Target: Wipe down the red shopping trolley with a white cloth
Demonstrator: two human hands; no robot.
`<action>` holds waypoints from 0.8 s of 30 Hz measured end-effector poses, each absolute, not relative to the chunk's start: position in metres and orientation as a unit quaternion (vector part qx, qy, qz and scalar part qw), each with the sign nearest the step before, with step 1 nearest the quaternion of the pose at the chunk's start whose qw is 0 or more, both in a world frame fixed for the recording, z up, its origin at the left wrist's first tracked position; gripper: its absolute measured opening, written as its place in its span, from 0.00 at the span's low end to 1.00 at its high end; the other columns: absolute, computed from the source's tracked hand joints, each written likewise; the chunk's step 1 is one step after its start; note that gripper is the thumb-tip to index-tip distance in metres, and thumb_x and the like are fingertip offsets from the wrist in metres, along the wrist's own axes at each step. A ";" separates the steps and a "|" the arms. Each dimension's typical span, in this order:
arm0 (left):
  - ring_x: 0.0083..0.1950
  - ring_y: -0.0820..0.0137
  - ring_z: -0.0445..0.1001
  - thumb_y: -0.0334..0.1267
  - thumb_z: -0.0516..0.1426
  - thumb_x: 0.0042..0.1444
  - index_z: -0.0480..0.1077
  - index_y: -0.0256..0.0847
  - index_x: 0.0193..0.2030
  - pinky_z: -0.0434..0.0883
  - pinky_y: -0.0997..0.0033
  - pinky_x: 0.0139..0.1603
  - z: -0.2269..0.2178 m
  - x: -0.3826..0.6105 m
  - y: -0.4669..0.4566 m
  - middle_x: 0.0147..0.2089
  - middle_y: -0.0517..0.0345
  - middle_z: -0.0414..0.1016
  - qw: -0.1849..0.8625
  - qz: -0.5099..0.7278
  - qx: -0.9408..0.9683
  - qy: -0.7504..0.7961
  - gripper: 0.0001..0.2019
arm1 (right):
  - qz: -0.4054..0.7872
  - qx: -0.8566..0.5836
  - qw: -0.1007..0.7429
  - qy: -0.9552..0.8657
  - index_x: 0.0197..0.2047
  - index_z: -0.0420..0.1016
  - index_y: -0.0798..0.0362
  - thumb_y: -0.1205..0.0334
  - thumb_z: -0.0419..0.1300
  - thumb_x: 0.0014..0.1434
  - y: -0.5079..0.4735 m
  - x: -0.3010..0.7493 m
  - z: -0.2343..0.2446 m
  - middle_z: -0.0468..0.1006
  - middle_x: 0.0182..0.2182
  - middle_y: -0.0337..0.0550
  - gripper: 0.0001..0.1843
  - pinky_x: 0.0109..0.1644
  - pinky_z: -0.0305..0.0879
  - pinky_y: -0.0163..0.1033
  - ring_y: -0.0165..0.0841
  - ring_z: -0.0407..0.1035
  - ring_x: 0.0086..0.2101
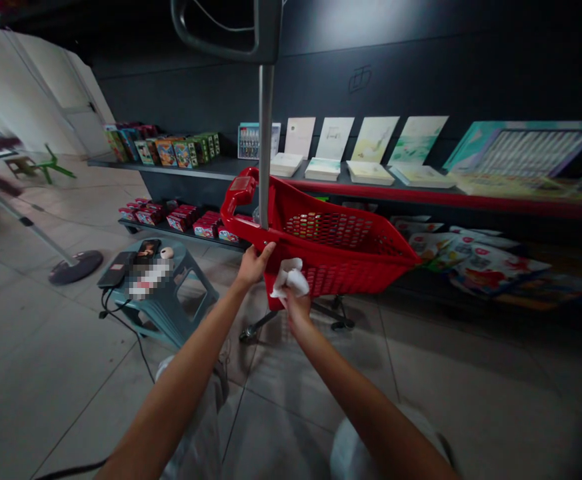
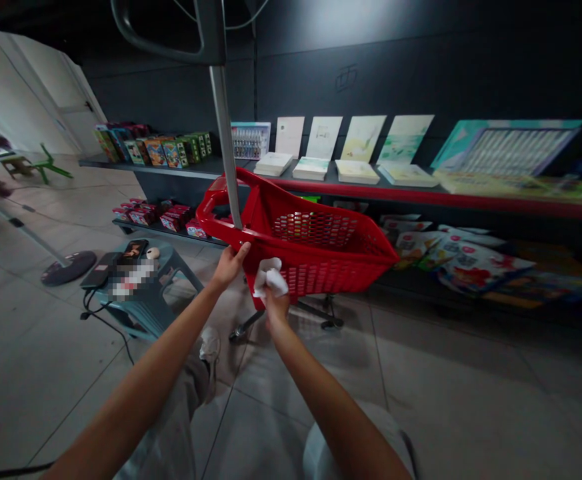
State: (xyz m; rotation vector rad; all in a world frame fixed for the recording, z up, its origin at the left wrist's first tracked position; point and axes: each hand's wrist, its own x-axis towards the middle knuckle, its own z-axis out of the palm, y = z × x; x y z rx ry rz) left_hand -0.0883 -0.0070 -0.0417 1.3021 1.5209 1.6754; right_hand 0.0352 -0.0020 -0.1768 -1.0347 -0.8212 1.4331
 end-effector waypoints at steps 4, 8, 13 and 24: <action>0.47 0.59 0.78 0.57 0.63 0.56 0.78 0.35 0.39 0.72 0.65 0.53 -0.039 -0.087 -0.010 0.40 0.50 0.82 0.267 0.632 0.469 0.556 0.23 | 0.677 -0.452 0.510 -0.280 0.48 0.71 0.52 0.59 0.67 0.41 -0.013 0.032 -0.165 0.83 0.42 0.43 0.29 0.43 0.78 0.45 0.39 0.78 0.42; 0.48 0.58 0.78 0.56 0.66 0.53 0.77 0.36 0.39 0.72 0.62 0.55 -0.043 -0.089 -0.007 0.40 0.51 0.81 0.291 0.631 0.470 0.545 0.22 | 0.556 -0.417 0.577 -0.429 0.50 0.73 0.53 0.56 0.67 0.51 -0.013 0.047 -0.112 0.81 0.46 0.47 0.24 0.53 0.75 0.49 0.41 0.76 0.49; 0.50 0.60 0.77 0.55 0.68 0.50 0.75 0.38 0.43 0.71 0.58 0.59 -0.051 -0.087 -0.005 0.43 0.51 0.81 0.338 0.642 0.438 0.530 0.23 | 0.214 -0.320 0.563 -0.732 0.53 0.77 0.50 0.65 0.58 0.63 -0.008 0.070 -0.069 0.72 0.57 0.51 0.15 0.65 0.65 0.49 0.42 0.66 0.59; 0.63 0.59 0.71 0.65 0.64 0.52 0.72 0.41 0.56 0.66 0.59 0.66 -0.052 -0.107 -0.017 0.60 0.49 0.75 0.372 0.635 0.447 0.508 0.34 | 0.005 -0.259 0.219 -0.941 0.52 0.79 0.51 0.68 0.54 0.69 -0.010 0.067 -0.181 0.75 0.57 0.52 0.15 0.54 0.70 0.46 0.44 0.67 0.55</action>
